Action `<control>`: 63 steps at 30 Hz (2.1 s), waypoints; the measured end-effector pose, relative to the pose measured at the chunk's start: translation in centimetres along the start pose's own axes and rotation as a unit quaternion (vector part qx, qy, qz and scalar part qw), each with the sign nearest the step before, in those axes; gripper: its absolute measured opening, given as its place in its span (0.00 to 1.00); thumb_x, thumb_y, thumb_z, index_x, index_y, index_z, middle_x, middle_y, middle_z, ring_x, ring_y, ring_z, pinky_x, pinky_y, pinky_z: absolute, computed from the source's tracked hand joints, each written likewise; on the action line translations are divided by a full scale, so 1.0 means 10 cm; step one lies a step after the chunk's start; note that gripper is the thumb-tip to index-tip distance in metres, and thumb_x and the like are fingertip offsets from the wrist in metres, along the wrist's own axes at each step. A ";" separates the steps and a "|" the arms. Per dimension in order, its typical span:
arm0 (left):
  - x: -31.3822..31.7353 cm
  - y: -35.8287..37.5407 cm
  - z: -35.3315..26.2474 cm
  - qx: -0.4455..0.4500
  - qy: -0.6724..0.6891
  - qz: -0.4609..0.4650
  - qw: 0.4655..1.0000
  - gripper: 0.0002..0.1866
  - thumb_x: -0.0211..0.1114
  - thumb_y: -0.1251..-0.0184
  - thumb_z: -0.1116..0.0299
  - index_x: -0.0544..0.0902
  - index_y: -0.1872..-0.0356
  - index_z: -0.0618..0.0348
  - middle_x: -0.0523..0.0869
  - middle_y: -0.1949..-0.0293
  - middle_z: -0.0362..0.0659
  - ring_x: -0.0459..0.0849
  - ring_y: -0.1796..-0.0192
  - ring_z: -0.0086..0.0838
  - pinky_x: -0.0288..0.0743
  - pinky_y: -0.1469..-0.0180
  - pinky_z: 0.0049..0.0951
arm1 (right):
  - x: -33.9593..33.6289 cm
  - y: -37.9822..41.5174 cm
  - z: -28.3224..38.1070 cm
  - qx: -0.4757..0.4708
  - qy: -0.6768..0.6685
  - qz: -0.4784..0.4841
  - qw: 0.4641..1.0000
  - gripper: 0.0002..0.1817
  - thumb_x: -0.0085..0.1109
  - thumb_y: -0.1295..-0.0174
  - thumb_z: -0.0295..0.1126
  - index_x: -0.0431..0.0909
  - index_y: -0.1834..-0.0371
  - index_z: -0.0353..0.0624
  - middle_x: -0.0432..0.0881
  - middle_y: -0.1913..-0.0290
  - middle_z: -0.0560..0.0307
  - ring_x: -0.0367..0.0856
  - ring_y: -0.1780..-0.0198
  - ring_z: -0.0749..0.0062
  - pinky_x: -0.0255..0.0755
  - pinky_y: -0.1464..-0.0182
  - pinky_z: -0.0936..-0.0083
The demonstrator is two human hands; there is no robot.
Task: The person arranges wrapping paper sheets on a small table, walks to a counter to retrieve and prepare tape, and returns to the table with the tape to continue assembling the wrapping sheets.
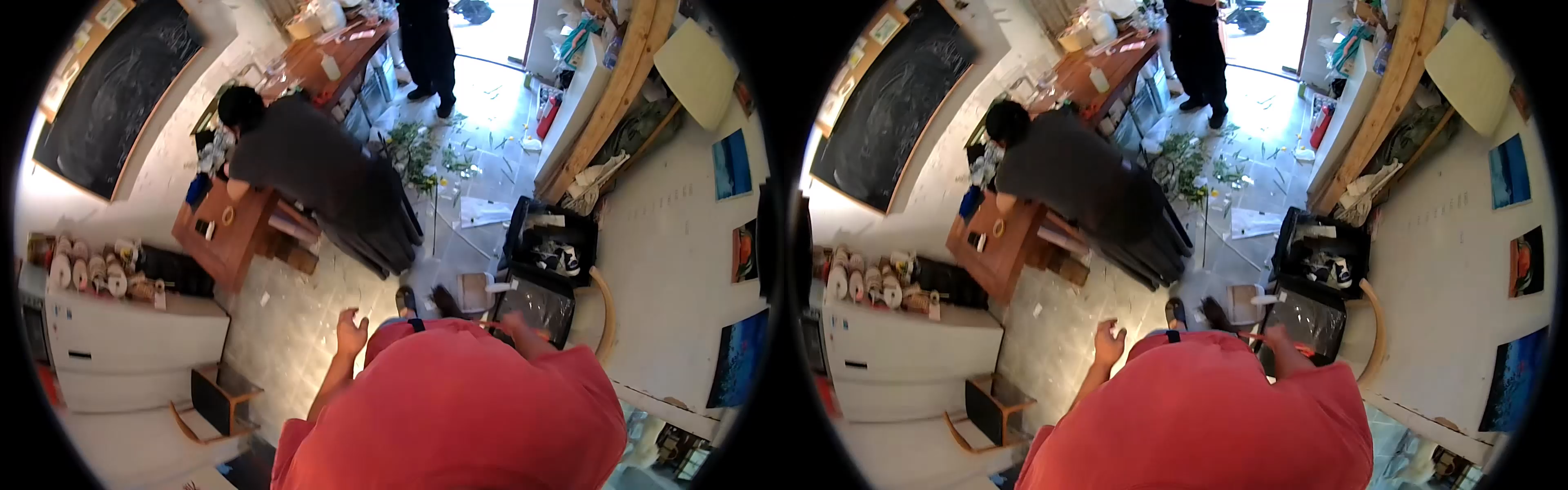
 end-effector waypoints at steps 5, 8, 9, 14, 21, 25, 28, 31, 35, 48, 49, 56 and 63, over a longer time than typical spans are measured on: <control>-1.16 -2.32 -1.60 0.271 -0.117 -0.147 0.944 0.37 0.68 0.35 0.65 0.65 0.27 0.69 0.62 0.24 0.63 0.57 0.22 0.62 0.51 0.23 0.57 | -0.31 0.22 0.22 0.339 -0.750 -0.048 0.567 0.06 0.57 0.39 0.24 0.81 0.69 0.31 0.81 0.73 0.43 0.79 0.80 0.63 0.65 0.80 0.66; -1.53 -3.20 -2.28 0.270 -0.181 -0.242 0.914 0.40 0.65 0.32 0.61 0.59 0.23 0.67 0.57 0.21 0.61 0.51 0.19 0.60 0.44 0.22 0.61 | -0.68 0.07 0.37 0.367 -0.746 -0.087 0.549 0.06 0.59 0.39 0.25 0.83 0.67 0.33 0.84 0.70 0.42 0.82 0.77 0.62 0.68 0.78 0.65; -1.53 -3.45 -2.38 0.257 -0.206 -0.252 0.910 0.41 0.63 0.31 0.59 0.57 0.22 0.66 0.56 0.20 0.59 0.50 0.19 0.59 0.42 0.22 0.61 | -0.72 -0.02 0.34 0.367 -0.744 -0.088 0.551 0.08 0.61 0.39 0.27 0.84 0.64 0.32 0.86 0.67 0.40 0.85 0.73 0.60 0.71 0.76 0.63; -1.08 -4.11 -2.18 0.200 -0.377 -0.151 0.892 0.41 0.65 0.32 0.57 0.61 0.22 0.62 0.59 0.20 0.52 0.55 0.19 0.50 0.48 0.21 0.55 | -0.75 -0.88 -0.01 0.388 -0.587 -0.141 0.697 0.30 0.74 0.48 0.51 0.86 0.57 0.31 0.88 0.55 0.43 0.87 0.54 0.61 0.80 0.53 0.62; -0.24 -4.22 -2.06 0.093 -0.443 -0.283 0.846 0.35 0.54 0.28 0.58 0.63 0.22 0.58 0.60 0.20 0.51 0.54 0.19 0.57 0.38 0.23 0.63 | -2.23 -2.09 -1.90 0.396 -0.485 0.019 0.780 0.28 0.71 0.46 0.56 0.89 0.66 0.36 0.89 0.61 0.45 0.88 0.62 0.58 0.81 0.57 0.61; 0.44 -4.42 -2.61 0.075 -0.422 -0.388 0.816 0.30 0.54 0.28 0.62 0.70 0.27 0.63 0.66 0.23 0.55 0.58 0.20 0.54 0.45 0.22 0.56 | -3.29 -3.11 -3.42 0.332 -0.631 -0.171 0.680 0.11 0.63 0.38 0.34 0.86 0.68 0.37 0.88 0.69 0.51 0.85 0.71 0.70 0.77 0.71 0.73; 0.83 -5.04 -3.01 0.095 -0.379 -0.393 0.832 0.27 0.55 0.29 0.63 0.71 0.31 0.63 0.68 0.29 0.54 0.60 0.27 0.52 0.49 0.27 0.54 | -4.53 -3.42 -4.18 0.325 -0.575 -0.228 0.715 0.09 0.61 0.37 0.29 0.87 0.62 0.36 0.88 0.69 0.53 0.86 0.71 0.70 0.80 0.70 0.74; 1.16 -5.86 -3.27 0.107 -0.326 -0.358 0.868 0.24 0.56 0.30 0.64 0.73 0.36 0.64 0.70 0.35 0.52 0.63 0.33 0.50 0.52 0.32 0.53 | -5.05 -3.85 -4.70 0.333 -0.536 -0.239 0.738 0.13 0.62 0.41 0.37 0.88 0.61 0.40 0.89 0.62 0.48 0.87 0.61 0.59 0.80 0.57 0.66; 1.73 -6.95 -3.43 0.104 -0.266 -0.321 0.903 0.20 0.57 0.32 0.66 0.75 0.42 0.64 0.73 0.43 0.51 0.66 0.41 0.47 0.58 0.38 0.51 | -5.60 -4.28 -4.96 0.299 -0.435 -0.221 0.820 0.14 0.63 0.41 0.41 0.89 0.67 0.43 0.89 0.69 0.51 0.88 0.70 0.67 0.83 0.60 0.68; 4.02 -10.07 -3.17 -0.063 -0.159 0.045 0.984 0.09 0.60 0.37 0.70 0.83 0.63 0.65 0.81 0.69 0.46 0.77 0.67 0.38 0.74 0.59 0.44 | -5.69 -4.24 -6.31 0.474 -0.454 0.034 0.754 0.15 0.64 0.42 0.41 0.87 0.72 0.39 0.88 0.71 0.50 0.86 0.74 0.62 0.81 0.69 0.66; 4.22 -10.37 -3.17 -0.072 -0.145 0.096 0.982 0.08 0.61 0.38 0.70 0.83 0.65 0.65 0.82 0.71 0.46 0.78 0.69 0.37 0.75 0.61 0.44 | -5.93 -4.26 -6.43 0.490 -0.514 -0.065 0.701 0.13 0.63 0.40 0.39 0.87 0.71 0.39 0.88 0.73 0.51 0.85 0.76 0.63 0.82 0.69 0.67; 5.90 -12.67 -4.33 -0.123 0.219 0.222 0.942 0.12 0.66 0.41 0.72 0.85 0.58 0.68 0.86 0.70 0.45 0.84 0.71 0.30 0.79 0.68 0.34 | -6.71 -5.32 -7.35 0.473 -0.700 -0.171 0.507 0.12 0.63 0.39 0.38 0.87 0.63 0.41 0.89 0.65 0.53 0.87 0.70 0.71 0.81 0.67 0.71; 7.43 -13.09 -7.34 -0.023 0.170 0.469 0.866 0.19 0.68 0.32 0.56 0.86 0.49 0.58 0.90 0.57 0.46 0.89 0.58 0.35 0.82 0.54 0.41 | -7.37 -5.94 -8.53 0.363 -0.490 -0.050 0.791 0.16 0.63 0.36 0.38 0.87 0.55 0.35 0.90 0.58 0.50 0.89 0.60 0.63 0.82 0.56 0.70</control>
Point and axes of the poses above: each hand's wrist, its own y-axis away from the middle knuckle, its own x-axis out of the palm, z = x × y, the point moved 4 cm from there along -y, towards the middle knuckle
